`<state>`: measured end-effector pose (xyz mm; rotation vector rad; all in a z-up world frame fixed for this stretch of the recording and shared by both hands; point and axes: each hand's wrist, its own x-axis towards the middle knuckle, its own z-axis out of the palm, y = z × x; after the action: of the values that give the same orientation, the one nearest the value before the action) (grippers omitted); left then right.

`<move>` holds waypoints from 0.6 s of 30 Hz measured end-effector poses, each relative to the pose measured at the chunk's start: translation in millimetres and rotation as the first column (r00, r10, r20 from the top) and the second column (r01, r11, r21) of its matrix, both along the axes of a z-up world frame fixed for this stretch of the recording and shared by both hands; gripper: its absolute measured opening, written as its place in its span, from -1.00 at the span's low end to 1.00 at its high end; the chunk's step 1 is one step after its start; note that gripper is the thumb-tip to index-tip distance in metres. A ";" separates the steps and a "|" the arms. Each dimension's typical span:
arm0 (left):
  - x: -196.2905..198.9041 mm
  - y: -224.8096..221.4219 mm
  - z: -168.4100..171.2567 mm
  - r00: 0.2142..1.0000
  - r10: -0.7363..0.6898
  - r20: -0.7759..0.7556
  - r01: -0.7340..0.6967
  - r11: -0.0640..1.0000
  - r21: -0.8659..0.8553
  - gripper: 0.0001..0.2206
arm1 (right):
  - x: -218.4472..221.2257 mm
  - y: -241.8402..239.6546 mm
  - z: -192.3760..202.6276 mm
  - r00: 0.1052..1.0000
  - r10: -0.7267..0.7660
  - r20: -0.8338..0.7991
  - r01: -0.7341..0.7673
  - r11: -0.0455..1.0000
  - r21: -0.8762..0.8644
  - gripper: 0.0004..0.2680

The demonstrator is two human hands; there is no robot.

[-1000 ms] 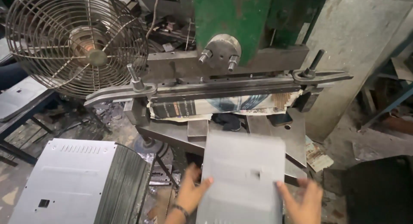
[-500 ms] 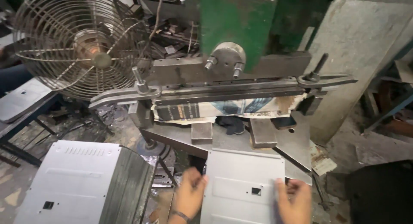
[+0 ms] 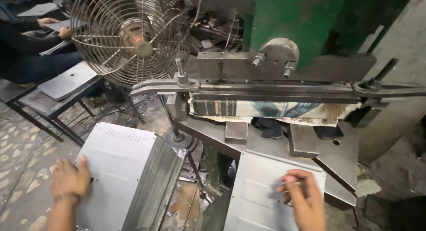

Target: Picking up, inspecting, and stacking metal sheets near an industrial press machine.

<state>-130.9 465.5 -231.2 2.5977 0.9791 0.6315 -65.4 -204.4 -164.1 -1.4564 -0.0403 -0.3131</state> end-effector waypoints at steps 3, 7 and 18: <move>-28.8 -83.2 -15.8 0.995 0.096 0.003 -0.093 0.956 0.278 -0.18 | -3.6 46.5 -7.0 0.937 0.285 -0.203 -0.286 0.958 0.027 -0.80; -29.7 -191.6 -14.8 0.987 0.155 0.041 -0.160 0.953 0.259 -0.21 | -14.0 139.1 -67.5 0.659 0.660 -0.361 -0.619 0.748 0.240 -0.73; -58.6 -20.2 -22.9 0.945 0.322 0.062 -0.322 0.947 -0.011 -0.20 | -36.8 154.0 -64.8 0.275 0.803 -0.529 -0.850 0.460 0.255 -0.69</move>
<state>-189.5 445.2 -254.0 2.4181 1.3982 0.7854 -102.2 -50.4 -228.9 -1.3487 -0.3157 1.0742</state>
